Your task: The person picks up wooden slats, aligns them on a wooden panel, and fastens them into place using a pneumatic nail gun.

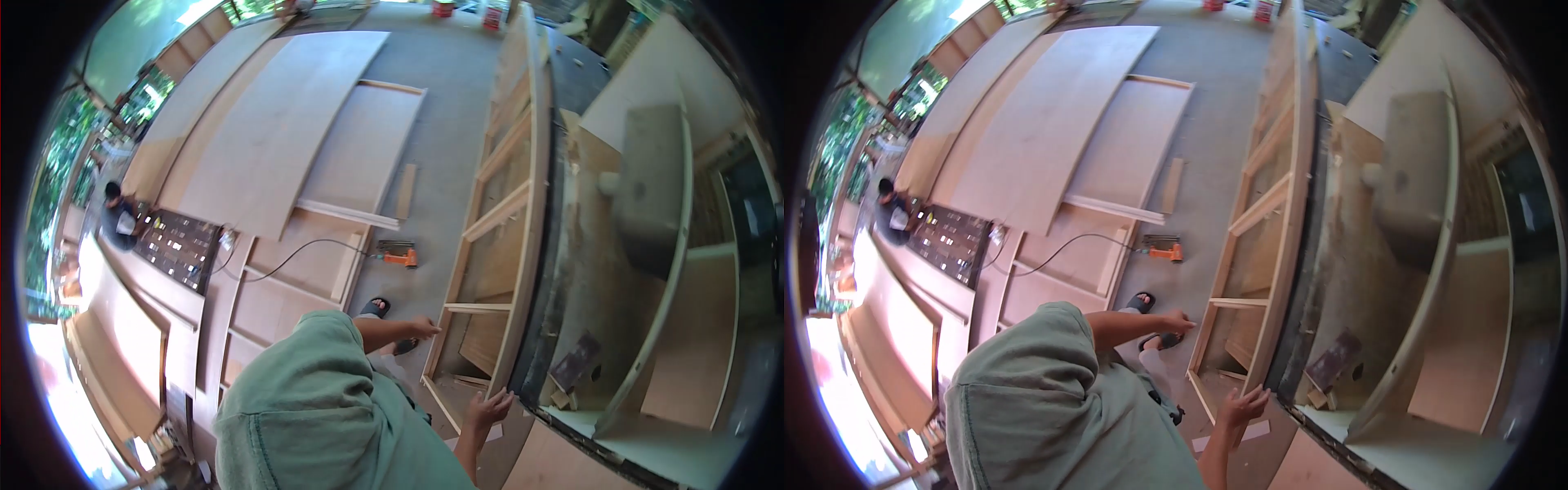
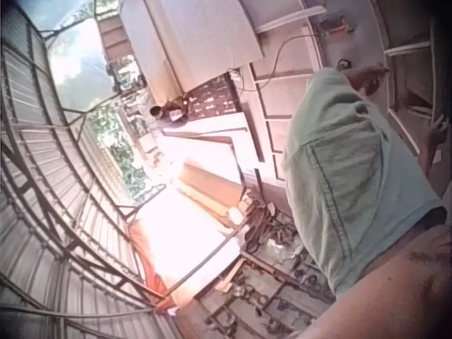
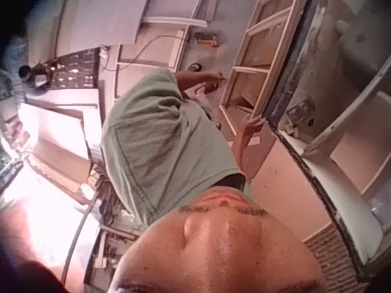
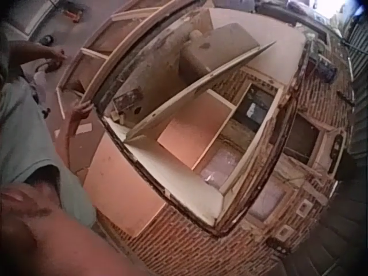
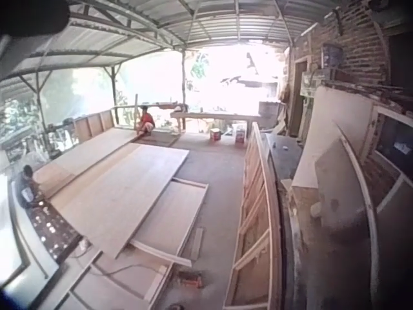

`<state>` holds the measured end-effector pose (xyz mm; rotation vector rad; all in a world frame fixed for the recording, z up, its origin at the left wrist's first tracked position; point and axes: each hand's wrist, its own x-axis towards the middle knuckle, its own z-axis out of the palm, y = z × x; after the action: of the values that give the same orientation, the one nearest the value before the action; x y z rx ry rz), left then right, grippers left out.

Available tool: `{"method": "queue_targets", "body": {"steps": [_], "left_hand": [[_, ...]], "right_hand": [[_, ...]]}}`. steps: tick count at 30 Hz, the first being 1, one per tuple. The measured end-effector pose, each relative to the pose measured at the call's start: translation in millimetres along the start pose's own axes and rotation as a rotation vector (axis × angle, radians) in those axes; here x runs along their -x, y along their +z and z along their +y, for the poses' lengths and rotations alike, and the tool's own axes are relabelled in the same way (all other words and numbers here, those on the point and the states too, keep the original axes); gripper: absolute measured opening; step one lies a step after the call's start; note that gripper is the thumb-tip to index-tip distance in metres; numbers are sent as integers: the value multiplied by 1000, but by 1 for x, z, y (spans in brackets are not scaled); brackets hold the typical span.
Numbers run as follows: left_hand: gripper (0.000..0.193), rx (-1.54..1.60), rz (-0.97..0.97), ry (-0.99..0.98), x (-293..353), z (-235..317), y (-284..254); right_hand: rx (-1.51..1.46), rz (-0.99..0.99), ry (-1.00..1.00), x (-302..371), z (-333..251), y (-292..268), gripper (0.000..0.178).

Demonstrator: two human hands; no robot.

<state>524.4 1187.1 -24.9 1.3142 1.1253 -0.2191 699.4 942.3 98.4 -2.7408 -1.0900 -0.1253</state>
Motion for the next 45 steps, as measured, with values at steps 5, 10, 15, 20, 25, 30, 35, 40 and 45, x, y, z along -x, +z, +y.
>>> {"method": "queue_targets", "body": {"steps": [5,10,15,20,25,30,35,40,45], "left_hand": [[38,-564,217,48,74,-123,-75],[40,-528,-78,192,159,-131,-66],[36,-36,-413,518,175,-158,-34],[32,-217,-276,334,203,-168,-38],[24,-200,38,277,236,-198,-48],[25,-133,83,186,249,-192,-73],[20,371,407,124,250,-208,-115],[21,367,663,-29,243,-238,-193],[32,536,876,-360,236,-252,-294]], "right_hand": [[-117,47,-139,-16,-68,-25,65],[-337,-141,-362,-22,-146,-33,55],[-366,-246,-536,-19,-186,3,48],[-423,-487,-525,3,-196,40,38],[-358,-667,-371,34,-192,86,34],[-232,-923,-69,52,-191,125,26],[-507,-1335,496,27,-220,157,18],[-602,-1319,637,-25,-276,196,14],[-686,-1280,447,-74,-348,224,15]]}}
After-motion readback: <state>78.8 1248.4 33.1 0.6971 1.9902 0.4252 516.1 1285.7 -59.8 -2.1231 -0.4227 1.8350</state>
